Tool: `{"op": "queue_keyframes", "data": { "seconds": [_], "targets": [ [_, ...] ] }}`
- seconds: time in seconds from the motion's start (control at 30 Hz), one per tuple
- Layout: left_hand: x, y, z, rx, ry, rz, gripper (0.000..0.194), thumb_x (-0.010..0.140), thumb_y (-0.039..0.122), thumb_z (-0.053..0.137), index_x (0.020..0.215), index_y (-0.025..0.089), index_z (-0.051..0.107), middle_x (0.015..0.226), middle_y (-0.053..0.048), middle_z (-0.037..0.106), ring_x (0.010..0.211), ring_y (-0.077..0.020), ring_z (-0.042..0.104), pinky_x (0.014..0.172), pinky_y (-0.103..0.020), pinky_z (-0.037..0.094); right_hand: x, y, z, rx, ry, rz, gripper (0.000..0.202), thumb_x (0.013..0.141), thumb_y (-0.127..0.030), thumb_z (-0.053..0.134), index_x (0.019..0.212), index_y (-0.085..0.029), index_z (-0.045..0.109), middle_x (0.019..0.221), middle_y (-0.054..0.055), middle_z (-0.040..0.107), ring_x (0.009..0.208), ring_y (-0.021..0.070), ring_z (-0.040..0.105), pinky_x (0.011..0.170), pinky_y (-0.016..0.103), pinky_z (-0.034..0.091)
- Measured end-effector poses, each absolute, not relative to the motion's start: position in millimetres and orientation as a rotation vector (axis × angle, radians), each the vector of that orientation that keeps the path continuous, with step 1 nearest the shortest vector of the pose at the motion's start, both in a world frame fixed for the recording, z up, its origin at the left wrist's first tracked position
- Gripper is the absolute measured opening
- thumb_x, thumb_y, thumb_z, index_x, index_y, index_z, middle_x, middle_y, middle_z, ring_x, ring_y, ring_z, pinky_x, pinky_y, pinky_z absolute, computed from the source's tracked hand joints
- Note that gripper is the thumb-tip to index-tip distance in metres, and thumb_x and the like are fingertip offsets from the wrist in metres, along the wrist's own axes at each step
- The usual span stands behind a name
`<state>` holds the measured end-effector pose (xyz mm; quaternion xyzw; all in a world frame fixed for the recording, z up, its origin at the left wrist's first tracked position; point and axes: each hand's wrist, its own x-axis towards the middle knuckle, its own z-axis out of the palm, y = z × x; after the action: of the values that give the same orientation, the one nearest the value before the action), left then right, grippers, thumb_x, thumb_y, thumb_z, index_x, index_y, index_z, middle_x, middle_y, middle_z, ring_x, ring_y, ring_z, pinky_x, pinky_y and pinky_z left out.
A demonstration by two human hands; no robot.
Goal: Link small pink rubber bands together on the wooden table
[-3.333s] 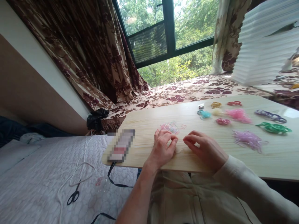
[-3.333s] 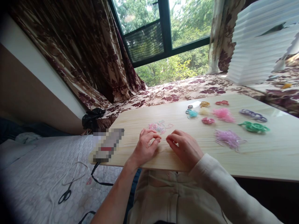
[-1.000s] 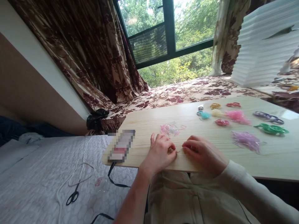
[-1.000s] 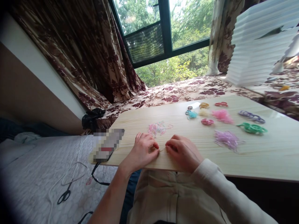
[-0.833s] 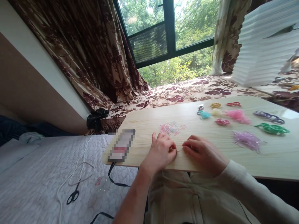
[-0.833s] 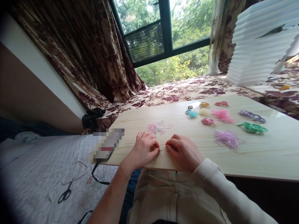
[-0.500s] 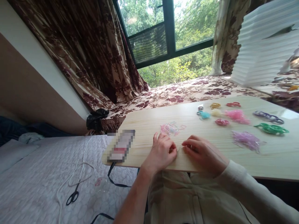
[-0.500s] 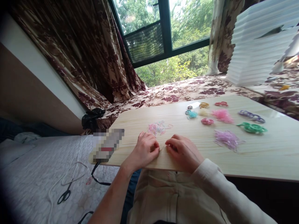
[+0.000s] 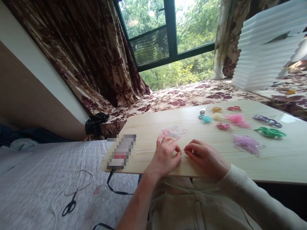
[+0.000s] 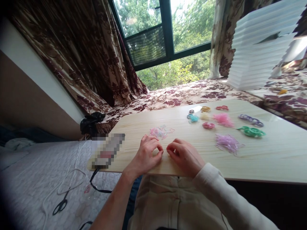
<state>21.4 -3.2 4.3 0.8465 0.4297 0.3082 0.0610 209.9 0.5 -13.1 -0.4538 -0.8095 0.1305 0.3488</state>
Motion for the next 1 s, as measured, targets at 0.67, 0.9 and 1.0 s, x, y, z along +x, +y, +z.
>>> {"op": "queue_keyframes", "data": {
  "seconds": [0.67,0.9,1.0],
  "targets": [
    [19,3,-16,2.431,1.507,1.145,0.014,0.088,0.012,0.054,0.083,0.022,0.062,0.09,-0.001,0.069,0.1,-0.0205,0.058,0.113,-0.053,0.027,362,108,86,-1.955,-2.151,-0.197,0.015,0.09,-0.03,0.06,0.087,-0.021,0.072,0.093,0.007,0.071,0.084,0.0205,0.065,0.077,0.037,0.051],
    [19,4,-19,2.435,1.499,1.186,0.014,0.088,0.013,0.054,0.083,0.023,0.062,0.089,0.0,0.069,0.099,-0.0202,0.059,0.114,-0.053,0.027,355,166,71,-2.249,-2.161,-0.062,0.031,0.094,-0.039,0.058,0.121,-0.023,0.061,0.127,0.008,0.06,0.106,0.0195,0.061,0.089,0.04,0.053],
    [19,4,-19,2.435,1.494,1.185,0.014,0.088,0.013,0.054,0.083,0.023,0.061,0.088,0.0,0.069,0.098,-0.0203,0.06,0.114,-0.054,0.025,351,173,67,-2.302,-2.157,-0.056,0.032,0.094,-0.039,0.058,0.122,-0.023,0.061,0.127,0.008,0.06,0.107,0.0197,0.061,0.09,0.04,0.053]
  ]
}}
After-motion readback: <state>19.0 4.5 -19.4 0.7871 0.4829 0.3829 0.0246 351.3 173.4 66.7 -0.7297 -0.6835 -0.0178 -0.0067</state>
